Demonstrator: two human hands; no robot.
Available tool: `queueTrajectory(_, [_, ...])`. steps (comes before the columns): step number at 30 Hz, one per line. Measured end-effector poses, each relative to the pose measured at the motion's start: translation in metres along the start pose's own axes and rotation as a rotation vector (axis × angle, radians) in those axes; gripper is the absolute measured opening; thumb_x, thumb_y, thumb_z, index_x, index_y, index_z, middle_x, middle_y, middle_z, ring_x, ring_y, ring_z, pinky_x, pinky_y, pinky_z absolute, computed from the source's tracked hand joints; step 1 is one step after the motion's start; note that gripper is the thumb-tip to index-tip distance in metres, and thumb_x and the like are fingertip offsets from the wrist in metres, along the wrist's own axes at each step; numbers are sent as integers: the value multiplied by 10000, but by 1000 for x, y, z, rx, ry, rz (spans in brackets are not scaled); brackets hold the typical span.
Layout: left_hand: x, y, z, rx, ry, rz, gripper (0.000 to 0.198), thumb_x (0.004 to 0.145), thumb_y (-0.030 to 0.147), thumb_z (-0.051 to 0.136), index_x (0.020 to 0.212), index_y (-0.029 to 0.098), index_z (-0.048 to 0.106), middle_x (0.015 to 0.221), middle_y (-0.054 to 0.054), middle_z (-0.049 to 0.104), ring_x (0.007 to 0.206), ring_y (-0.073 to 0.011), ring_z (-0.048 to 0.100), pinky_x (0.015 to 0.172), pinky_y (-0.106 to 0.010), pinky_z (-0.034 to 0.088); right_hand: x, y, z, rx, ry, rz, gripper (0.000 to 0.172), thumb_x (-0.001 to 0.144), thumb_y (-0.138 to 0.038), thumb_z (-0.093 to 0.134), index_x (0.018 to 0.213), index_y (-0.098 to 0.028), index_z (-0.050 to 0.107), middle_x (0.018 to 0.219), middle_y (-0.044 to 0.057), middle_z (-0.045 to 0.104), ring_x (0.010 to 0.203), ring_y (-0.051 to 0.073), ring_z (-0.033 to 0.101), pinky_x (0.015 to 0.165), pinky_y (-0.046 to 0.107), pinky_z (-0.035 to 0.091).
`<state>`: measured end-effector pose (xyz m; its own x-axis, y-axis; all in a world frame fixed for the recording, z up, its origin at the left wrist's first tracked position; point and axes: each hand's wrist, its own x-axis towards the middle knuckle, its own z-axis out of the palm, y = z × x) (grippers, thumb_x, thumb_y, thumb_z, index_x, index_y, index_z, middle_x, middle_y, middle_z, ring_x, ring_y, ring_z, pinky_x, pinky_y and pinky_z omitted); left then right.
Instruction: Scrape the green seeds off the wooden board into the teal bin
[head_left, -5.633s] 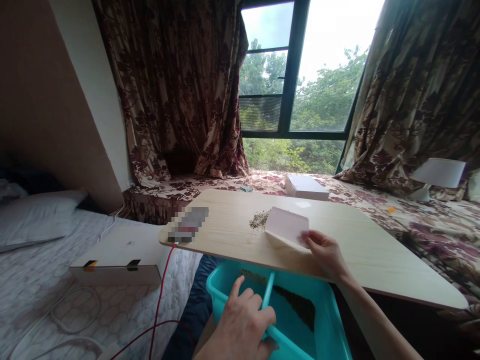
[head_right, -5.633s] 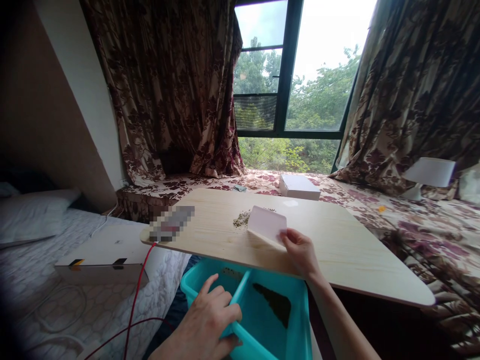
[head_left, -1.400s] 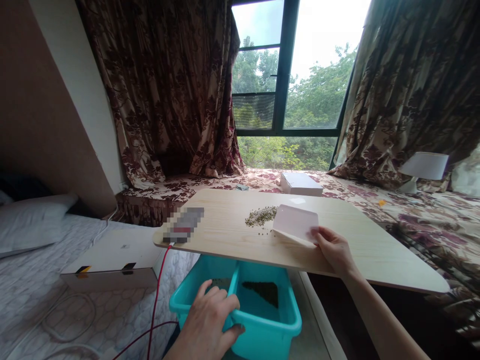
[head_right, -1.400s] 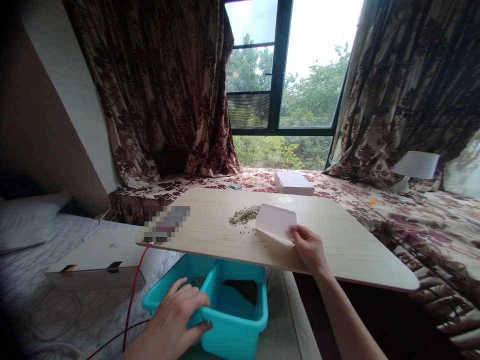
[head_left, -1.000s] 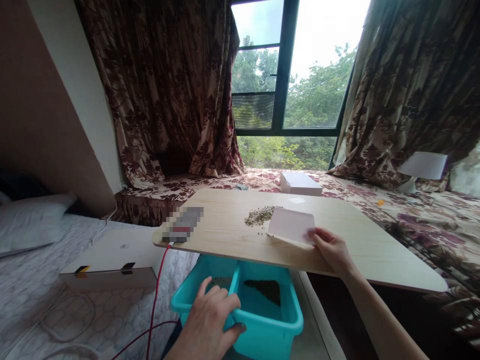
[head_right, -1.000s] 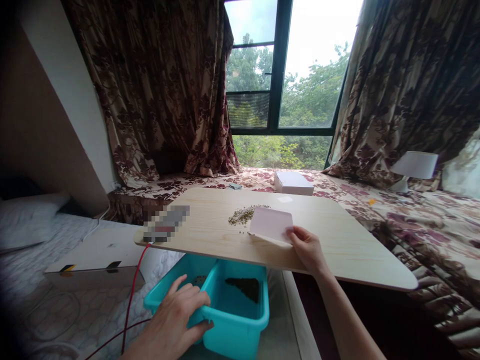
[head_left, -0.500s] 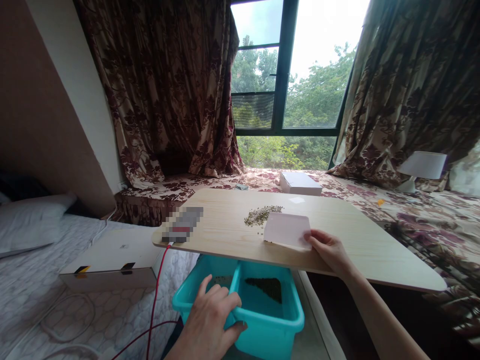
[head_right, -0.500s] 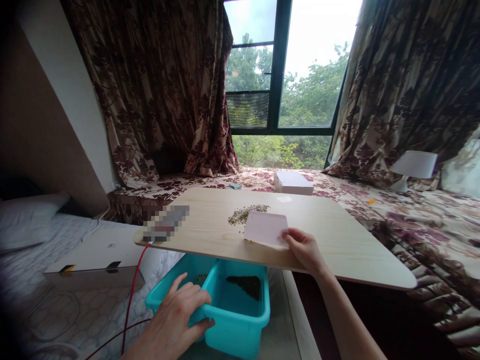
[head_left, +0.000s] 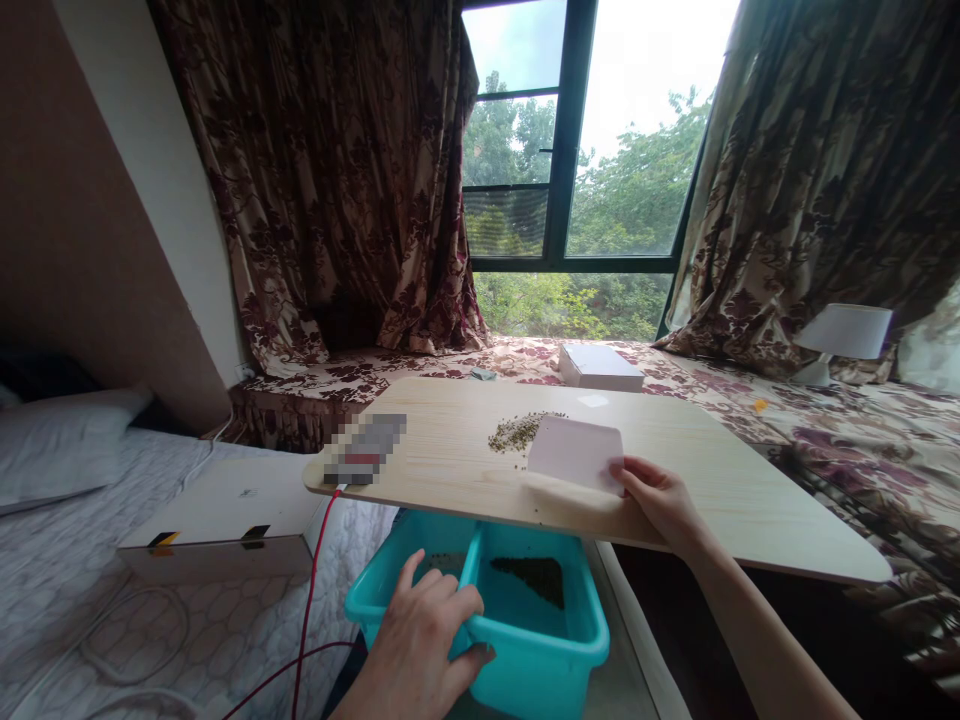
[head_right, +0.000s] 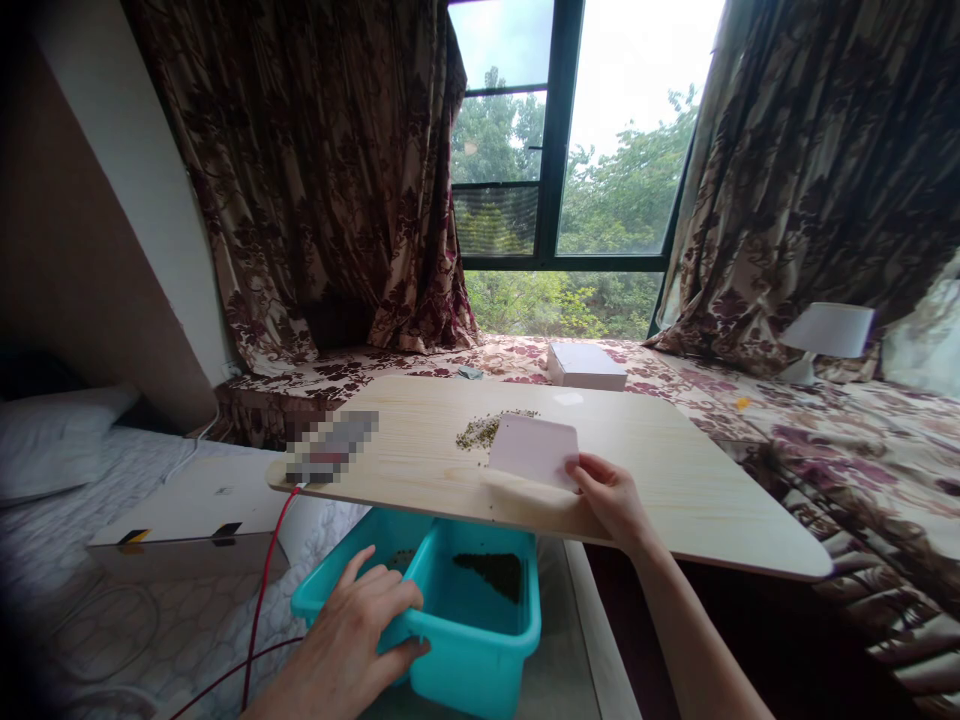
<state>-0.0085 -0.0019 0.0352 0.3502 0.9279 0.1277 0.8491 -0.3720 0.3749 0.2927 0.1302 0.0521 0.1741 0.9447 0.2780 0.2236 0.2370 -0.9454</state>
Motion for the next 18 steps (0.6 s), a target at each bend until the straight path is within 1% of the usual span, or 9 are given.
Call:
queueTrajectory(3, [0,0,0,1,-5,-4,169,753,212,716,817,238,562,810,49,584,874,-178,561,1079,-510,154,4,1,7,-10,50,-2,302,621,-431,712,787,-183,760,726,48,745,585,172,623,536,275,498])
queueTrajectory(9, [-1,-3,-1,7,-16,-5,169,752,206,723,819,233,570,800,50,584,863,-174,563,1075,-506,159,10,1,23,-27,6,-32,247,645,-390,672,759,-186,752,738,45,748,666,193,654,573,276,505])
queueTrajectory(13, [-1,-3,-1,6,-6,-15,152,759,203,711,823,239,577,800,51,589,873,-177,566,1080,-507,150,12,5,25,-50,-19,-47,245,660,-386,660,770,-187,751,797,45,756,696,195,660,606,278,506])
queueTrajectory(18, [-1,-4,1,5,-2,-16,148,757,204,708,826,243,583,794,49,583,872,-177,567,1084,-507,142,12,7,22,-83,-46,-63,251,657,-387,663,763,-177,753,787,53,753,693,196,656,613,278,500])
